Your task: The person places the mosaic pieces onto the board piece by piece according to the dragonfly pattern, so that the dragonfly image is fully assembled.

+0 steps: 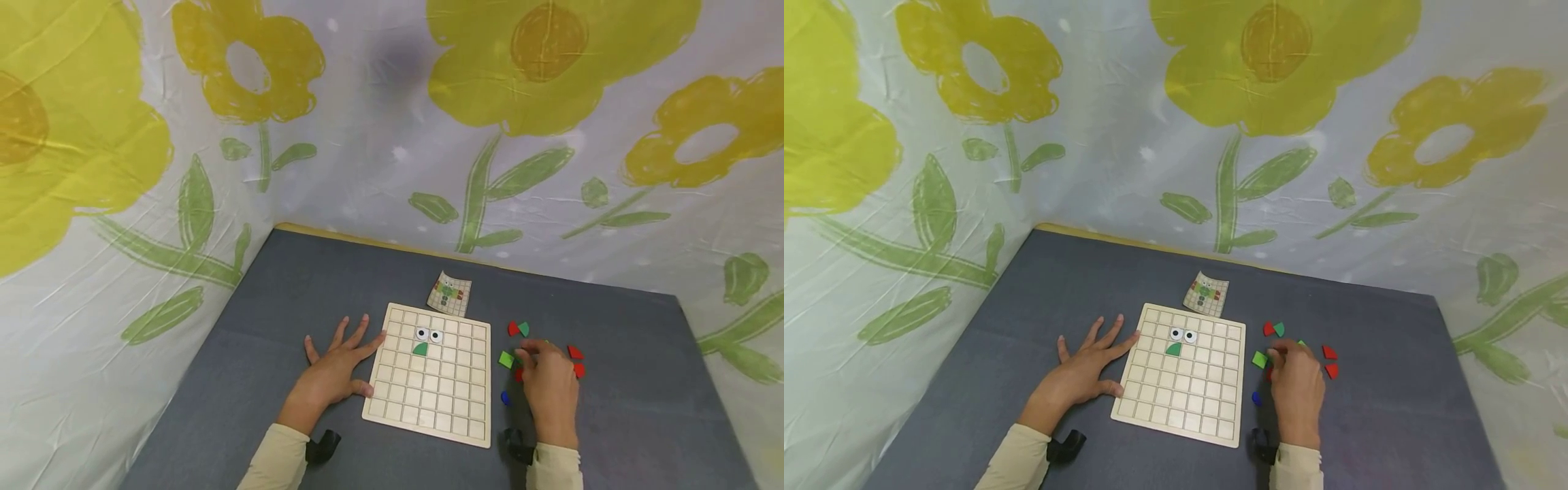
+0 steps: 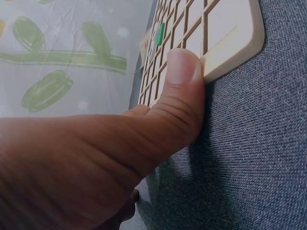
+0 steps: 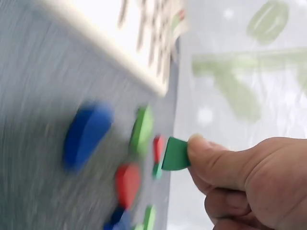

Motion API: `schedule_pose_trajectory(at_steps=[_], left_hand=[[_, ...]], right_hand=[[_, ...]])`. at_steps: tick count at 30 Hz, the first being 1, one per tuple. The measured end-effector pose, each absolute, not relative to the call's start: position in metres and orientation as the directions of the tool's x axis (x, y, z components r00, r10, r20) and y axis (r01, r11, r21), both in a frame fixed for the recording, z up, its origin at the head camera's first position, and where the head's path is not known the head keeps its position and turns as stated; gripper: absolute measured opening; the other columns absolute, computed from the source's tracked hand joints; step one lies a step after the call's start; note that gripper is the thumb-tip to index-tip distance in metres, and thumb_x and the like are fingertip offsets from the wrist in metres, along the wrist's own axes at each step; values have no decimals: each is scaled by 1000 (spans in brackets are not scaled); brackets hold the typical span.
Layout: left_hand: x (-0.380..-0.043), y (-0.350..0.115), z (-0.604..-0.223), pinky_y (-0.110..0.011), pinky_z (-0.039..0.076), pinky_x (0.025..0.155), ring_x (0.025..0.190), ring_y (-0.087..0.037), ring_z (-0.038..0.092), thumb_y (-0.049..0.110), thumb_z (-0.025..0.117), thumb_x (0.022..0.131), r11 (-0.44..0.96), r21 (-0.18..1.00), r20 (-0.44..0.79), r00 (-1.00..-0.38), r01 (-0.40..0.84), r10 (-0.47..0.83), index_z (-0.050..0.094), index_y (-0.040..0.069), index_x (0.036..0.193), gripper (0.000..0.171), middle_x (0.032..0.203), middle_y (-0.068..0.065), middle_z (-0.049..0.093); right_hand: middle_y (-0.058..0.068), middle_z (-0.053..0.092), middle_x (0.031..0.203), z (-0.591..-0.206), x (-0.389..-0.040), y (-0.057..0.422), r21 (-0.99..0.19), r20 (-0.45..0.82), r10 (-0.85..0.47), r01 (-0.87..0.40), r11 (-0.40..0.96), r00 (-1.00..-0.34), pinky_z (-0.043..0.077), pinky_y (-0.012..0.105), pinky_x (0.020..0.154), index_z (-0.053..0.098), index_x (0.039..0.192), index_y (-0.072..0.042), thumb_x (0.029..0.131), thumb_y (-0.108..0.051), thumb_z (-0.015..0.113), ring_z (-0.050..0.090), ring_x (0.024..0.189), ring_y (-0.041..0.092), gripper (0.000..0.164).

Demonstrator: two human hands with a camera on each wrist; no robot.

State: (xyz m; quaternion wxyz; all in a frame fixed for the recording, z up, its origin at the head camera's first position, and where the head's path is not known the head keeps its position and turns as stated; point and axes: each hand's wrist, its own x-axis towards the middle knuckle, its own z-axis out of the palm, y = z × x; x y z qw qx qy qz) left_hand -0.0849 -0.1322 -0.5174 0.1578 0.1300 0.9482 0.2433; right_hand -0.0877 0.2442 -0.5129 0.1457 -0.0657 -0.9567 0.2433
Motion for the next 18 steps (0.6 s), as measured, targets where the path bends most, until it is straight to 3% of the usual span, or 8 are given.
schedule_pose_trajectory(at_steps=[3,6,13,18], left_hand=[[-85,-131,-517,-91,-10,106,164,-39,-2,40,86,73,848,504,-240,-916,166,322,36,36,166,106,178,-2,12],[-85,-132,-517,-90,-10,107,164,-39,-2,40,87,73,848,505,-244,-915,163,321,36,37,166,106,178,-1,11],[-85,-132,-520,-91,-9,106,164,-39,-1,41,86,73,847,502,-235,-915,175,328,35,37,166,106,178,-1,11],[-85,-132,-520,-91,-10,106,164,-39,-2,41,87,73,848,501,-236,-915,173,326,35,38,166,106,178,-1,11]], right_hand=[[16,76,91,-509,-88,230,-503,258,134,-15,864,-957,50,39,48,80,107,-5,91,-13,85,68,62,27,18],[12,76,89,-507,-89,212,-523,238,72,-65,850,-969,45,30,47,80,105,-6,91,-13,85,63,58,17,17],[3,71,88,-507,-90,171,-579,198,-15,-129,805,-980,41,27,46,81,104,-13,92,-16,85,53,56,9,14],[1,76,97,-514,-94,149,-574,215,-64,-179,799,-975,47,26,52,80,106,-15,91,-15,85,61,63,8,16]])
